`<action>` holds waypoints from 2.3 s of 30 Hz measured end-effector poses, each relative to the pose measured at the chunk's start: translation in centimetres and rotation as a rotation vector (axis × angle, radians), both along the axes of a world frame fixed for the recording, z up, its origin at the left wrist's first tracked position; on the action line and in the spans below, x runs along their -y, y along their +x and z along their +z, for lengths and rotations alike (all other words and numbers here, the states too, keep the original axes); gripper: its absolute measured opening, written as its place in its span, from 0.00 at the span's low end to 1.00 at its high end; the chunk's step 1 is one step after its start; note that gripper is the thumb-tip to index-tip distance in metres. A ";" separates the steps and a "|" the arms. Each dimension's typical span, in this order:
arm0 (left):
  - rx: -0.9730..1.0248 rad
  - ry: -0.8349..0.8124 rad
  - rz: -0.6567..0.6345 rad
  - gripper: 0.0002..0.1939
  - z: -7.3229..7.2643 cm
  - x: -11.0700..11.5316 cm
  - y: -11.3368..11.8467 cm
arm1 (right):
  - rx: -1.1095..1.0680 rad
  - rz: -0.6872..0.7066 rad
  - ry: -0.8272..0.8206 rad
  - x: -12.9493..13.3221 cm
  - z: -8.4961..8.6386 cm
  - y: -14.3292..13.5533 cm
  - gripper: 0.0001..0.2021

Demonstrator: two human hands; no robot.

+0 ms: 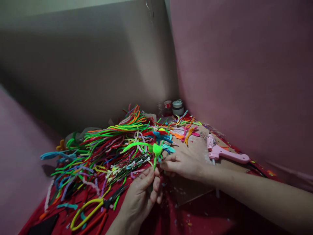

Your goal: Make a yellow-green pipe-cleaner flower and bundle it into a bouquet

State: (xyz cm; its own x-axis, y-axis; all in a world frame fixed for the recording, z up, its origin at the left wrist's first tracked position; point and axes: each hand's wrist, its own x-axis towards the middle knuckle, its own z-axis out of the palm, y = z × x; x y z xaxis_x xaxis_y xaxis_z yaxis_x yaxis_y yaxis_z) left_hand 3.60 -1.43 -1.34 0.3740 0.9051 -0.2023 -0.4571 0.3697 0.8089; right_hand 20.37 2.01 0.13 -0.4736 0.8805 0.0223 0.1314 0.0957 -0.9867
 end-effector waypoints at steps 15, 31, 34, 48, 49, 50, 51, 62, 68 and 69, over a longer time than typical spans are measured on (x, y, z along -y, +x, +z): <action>-0.090 -0.023 -0.009 0.12 -0.7 -0.9 1.0 | -0.392 -0.046 -0.200 0.8 -1.1 0.0 0.17; -0.154 0.052 0.008 0.09 -1.0 -1.8 1.9 | -0.379 -0.148 -0.113 0.4 -1.6 0.5 0.07; -0.145 0.055 -0.003 0.09 -1.0 -1.6 1.9 | -0.374 -0.158 -0.136 0.5 -1.6 0.5 0.08; -0.237 0.100 0.040 0.11 -0.8 -1.5 2.2 | -0.381 -0.099 -0.077 0.8 -1.2 0.5 0.12; -0.250 0.101 0.043 0.11 -0.7 -1.5 2.2 | -0.385 -0.084 -0.081 0.9 -1.2 0.5 0.12; -0.263 0.103 0.044 0.11 -0.6 -1.6 2.3 | -0.376 -0.093 -0.081 0.8 -1.3 0.6 0.12; -0.274 0.106 0.042 0.11 -0.4 -1.6 2.3 | -0.355 -0.120 -0.075 0.8 -1.4 0.7 0.13; -0.942 0.466 0.471 0.13 3.9 3.8 -4.9 | -0.204 -0.315 -0.169 0.4 -2.0 1.0 0.13; -1.632 0.550 0.334 0.14 2.8 5.6 -15.2 | -0.169 -0.274 -0.178 0.5 -2.0 1.2 0.15; -1.756 0.567 0.241 0.14 2.2 5.5 -16.1 | -0.168 -0.269 -0.187 0.5 -2.0 1.2 0.15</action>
